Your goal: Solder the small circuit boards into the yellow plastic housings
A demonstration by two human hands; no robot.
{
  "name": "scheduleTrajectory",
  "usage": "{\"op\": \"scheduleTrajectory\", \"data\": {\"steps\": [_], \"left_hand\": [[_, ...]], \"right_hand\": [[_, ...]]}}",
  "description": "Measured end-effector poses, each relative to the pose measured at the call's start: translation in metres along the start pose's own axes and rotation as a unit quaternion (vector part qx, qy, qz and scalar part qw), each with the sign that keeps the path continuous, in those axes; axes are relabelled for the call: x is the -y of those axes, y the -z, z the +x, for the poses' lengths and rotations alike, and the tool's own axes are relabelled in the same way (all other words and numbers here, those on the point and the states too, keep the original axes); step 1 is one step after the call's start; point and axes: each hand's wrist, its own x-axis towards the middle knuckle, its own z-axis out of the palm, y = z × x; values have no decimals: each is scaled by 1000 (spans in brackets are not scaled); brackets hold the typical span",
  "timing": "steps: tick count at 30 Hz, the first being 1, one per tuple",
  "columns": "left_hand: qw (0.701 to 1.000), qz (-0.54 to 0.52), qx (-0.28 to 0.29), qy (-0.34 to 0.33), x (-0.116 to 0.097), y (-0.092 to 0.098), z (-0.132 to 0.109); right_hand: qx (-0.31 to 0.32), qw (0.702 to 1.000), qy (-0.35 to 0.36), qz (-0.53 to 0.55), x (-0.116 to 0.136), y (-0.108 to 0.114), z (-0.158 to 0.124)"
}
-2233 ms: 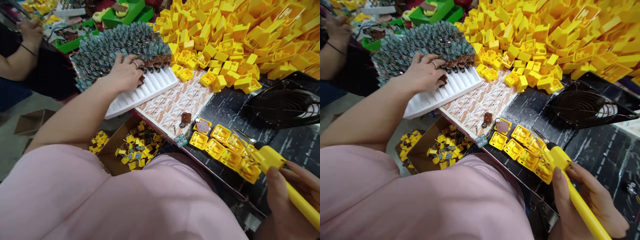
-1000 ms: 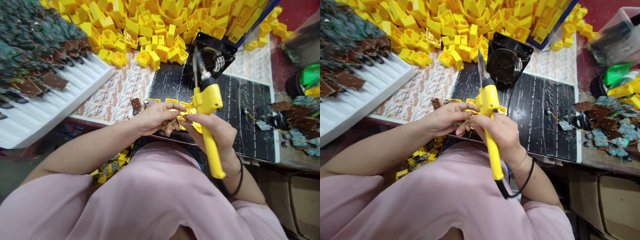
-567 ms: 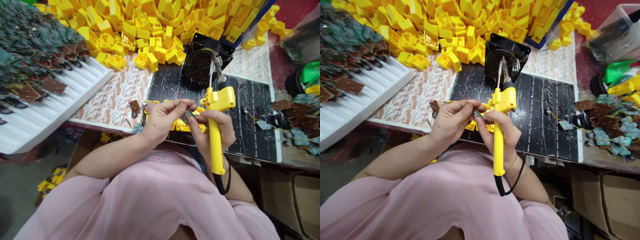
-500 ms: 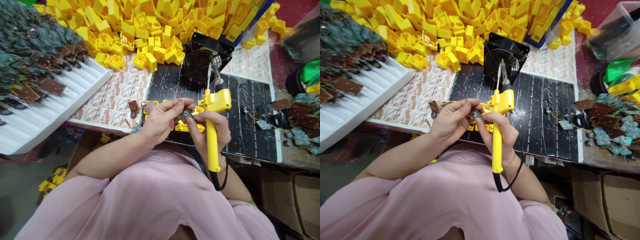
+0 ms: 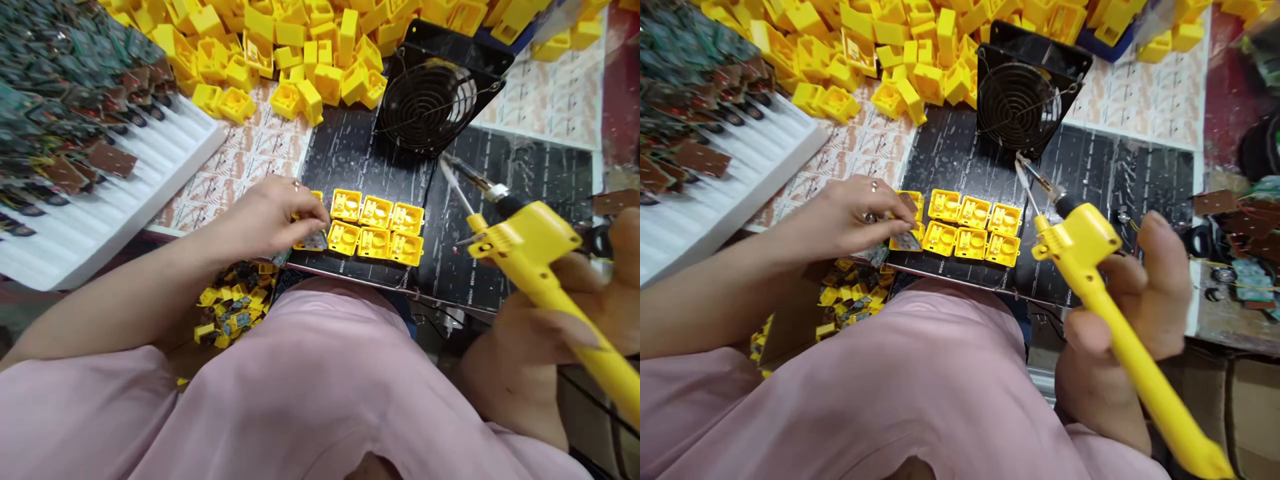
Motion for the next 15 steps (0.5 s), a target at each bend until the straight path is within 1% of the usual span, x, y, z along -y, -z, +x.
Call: {"op": "scheduleTrajectory", "data": {"steps": [1, 2, 3, 4, 5, 6, 7, 8, 10, 11, 13, 15], "left_hand": [[996, -87, 4, 12, 2, 4, 1], [986, -167, 8, 26, 4, 9, 2], [973, -226, 10, 37, 6, 14, 3], [966, -254, 17, 43, 8, 18, 4], [968, -247, 30, 39, 10, 20, 4], [977, -206, 47, 29, 11, 20, 5], [988, -138, 65, 17, 11, 18, 6], [995, -54, 79, 7, 11, 14, 7], [991, 103, 85, -4, 7, 2, 7], [984, 155, 85, -8, 4, -5, 7], [975, 201, 90, -18, -2, -17, 7], [973, 209, 88, -32, -5, -23, 6]], "right_hand": [[-67, 997, 28, -9, -4, -1, 3], [-145, 987, 64, -23, -10, -4, 6], [-202, 976, 73, -37, -16, -7, 8], [-242, 967, 65, -48, -23, -10, 9], [-261, 963, 49, -54, -28, -12, 9], [-256, 965, 28, -54, -31, -14, 8], [-242, 969, 12, -48, -31, -15, 5], [-213, 976, -1, -41, -29, -14, 2], [-134, 991, -9, -19, -20, -11, -7], [-83, 997, -7, -4, -13, -8, -11], [23, 1000, 4, 20, 0, -3, -16], [123, 991, 25, 47, 10, 0, -14]]}}
